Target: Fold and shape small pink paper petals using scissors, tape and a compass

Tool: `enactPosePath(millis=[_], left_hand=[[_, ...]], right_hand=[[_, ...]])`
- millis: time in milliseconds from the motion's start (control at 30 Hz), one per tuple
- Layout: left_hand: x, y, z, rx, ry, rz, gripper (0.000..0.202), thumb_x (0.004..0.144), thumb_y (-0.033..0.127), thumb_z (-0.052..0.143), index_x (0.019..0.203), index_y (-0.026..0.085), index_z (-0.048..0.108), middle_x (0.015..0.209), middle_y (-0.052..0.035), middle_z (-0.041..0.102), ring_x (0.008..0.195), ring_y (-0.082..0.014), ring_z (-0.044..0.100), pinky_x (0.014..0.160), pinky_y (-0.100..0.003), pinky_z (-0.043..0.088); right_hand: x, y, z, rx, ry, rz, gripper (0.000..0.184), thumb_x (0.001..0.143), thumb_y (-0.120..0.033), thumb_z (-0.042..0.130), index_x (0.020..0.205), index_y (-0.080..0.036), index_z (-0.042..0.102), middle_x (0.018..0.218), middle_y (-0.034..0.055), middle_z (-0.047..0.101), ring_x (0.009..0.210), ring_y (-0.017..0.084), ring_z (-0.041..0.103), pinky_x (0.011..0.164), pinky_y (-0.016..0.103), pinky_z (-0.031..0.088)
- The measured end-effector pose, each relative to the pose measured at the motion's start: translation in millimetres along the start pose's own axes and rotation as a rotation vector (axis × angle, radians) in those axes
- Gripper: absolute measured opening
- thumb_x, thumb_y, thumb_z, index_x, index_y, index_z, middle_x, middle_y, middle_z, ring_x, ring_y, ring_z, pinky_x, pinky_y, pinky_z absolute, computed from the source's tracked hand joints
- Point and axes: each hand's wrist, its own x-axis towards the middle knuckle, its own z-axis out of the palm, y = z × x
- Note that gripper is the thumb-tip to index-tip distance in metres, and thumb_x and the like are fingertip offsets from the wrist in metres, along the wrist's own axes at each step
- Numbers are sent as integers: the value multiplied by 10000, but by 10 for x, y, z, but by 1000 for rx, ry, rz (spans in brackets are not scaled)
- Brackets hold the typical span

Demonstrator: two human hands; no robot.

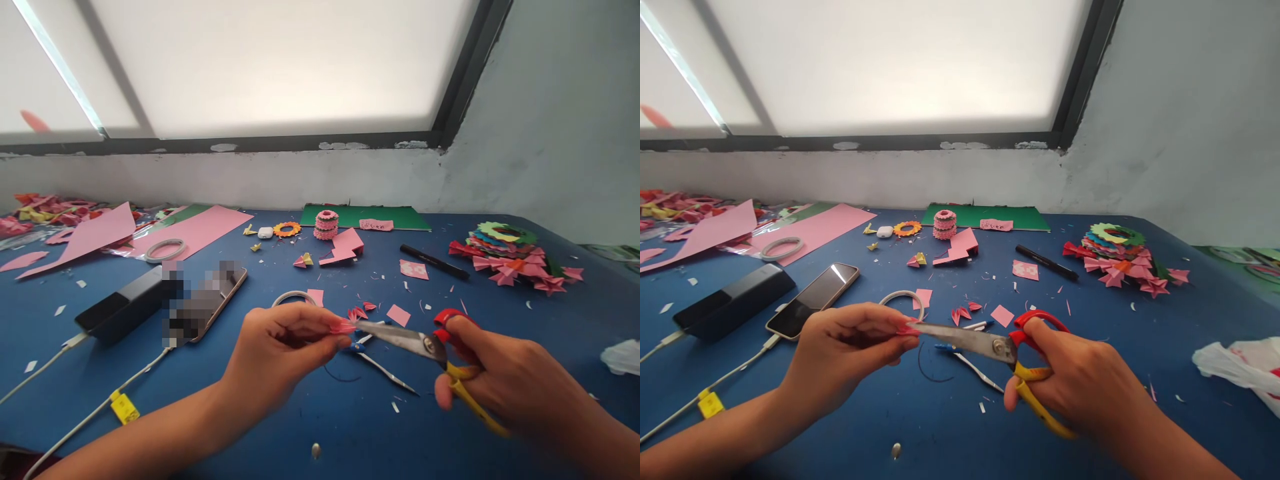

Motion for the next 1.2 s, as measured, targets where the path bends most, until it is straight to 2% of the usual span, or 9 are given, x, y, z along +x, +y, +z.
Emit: enactPosePath(millis=[100,267,367,467,567,700,967,1200], left_hand=[[-14,-12,-5,22,-15,6,167,669,41,721,754,184,731,744,6,764,666,-121,717,569,-107,584],[-28,-17,2,34,-17,3,148,672,61,728,756,183,731,731,8,761,650,-108,708,558,-98,574],[-23,-16,6,32,-21,8,156,670,50,723,759,177,729,730,5,761,637,-109,707,546,-100,574],[-14,-18,9,51,-17,17,151,664,46,724,751,170,727,707,4,760,620,-112,708,544,-105,577],[-10,-20,10,99,-7,41,134,660,58,729,743,164,725,696,-1,759,614,-121,710,554,-118,584],[-16,-27,-5,219,2,96,110,668,91,733,749,165,728,683,-3,757,609,-131,710,551,-132,585],[-16,-66,-21,361,14,173,113,688,116,716,794,153,730,689,-17,758,576,-130,703,526,-148,581],[-28,-64,-16,403,30,193,126,689,114,713,805,158,735,689,-18,757,576,-134,702,544,-165,592]], right_hand=[[-14,131,7,-34,-19,-30,419,879,-559,311,834,-180,485,449,-69,426,273,104,416,300,212,331],[-29,200,11,-50,-81,-11,402,879,-563,298,836,-201,468,580,-9,545,304,119,455,316,239,336],[-43,190,15,24,-140,37,430,800,-620,437,892,-202,469,584,-15,559,367,135,510,353,238,402],[-65,188,23,76,-200,56,471,719,-657,535,861,-211,486,563,-26,554,410,142,541,385,236,447],[-91,184,28,45,-168,38,461,728,-676,499,784,-219,522,523,-29,550,382,137,521,367,238,420],[-95,145,5,-35,-134,-13,417,769,-624,486,746,-219,579,485,-31,543,355,117,497,359,225,376],[-41,12,1,-59,-20,-28,608,827,-672,322,801,-152,635,472,-5,553,342,150,537,327,266,358],[-123,-14,15,-32,-164,70,664,816,-707,267,886,-167,646,522,27,574,399,189,559,383,293,382]])
